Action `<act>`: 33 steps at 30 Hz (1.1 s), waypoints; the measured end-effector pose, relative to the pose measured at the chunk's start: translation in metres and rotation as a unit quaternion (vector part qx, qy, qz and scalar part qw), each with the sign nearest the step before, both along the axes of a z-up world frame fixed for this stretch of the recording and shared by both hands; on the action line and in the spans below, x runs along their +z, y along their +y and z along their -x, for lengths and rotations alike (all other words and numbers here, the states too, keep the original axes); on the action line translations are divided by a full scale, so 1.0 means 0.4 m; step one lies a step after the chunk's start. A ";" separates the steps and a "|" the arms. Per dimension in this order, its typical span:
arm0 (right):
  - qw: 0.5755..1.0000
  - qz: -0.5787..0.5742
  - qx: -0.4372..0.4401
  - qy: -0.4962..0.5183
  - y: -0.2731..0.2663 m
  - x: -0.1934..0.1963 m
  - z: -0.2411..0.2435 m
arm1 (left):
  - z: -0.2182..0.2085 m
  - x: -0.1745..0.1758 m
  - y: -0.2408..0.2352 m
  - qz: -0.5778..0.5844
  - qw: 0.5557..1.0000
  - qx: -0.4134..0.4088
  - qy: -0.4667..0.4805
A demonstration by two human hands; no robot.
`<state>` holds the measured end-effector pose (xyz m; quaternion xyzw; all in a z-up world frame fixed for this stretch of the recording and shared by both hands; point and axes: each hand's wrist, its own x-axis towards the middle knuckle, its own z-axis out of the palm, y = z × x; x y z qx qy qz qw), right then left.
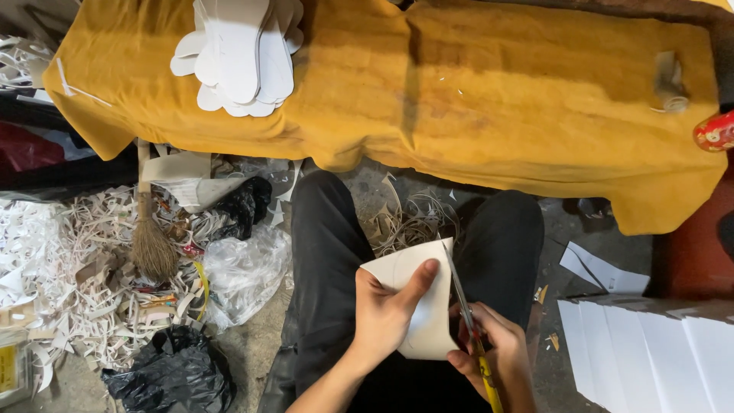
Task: The person uses scissors to cut white shoe insoles along a marked outline. They trim each insole one at a time, then place the finished pieces on a nearby table. The process is repeated for several insoles.
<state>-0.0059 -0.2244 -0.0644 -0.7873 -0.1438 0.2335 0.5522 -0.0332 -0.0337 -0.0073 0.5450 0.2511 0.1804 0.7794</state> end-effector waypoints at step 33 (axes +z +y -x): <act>0.994 0.019 0.055 -0.091 -0.050 -0.005 -0.025 | -0.012 0.093 0.101 -0.100 0.957 -0.264 -0.064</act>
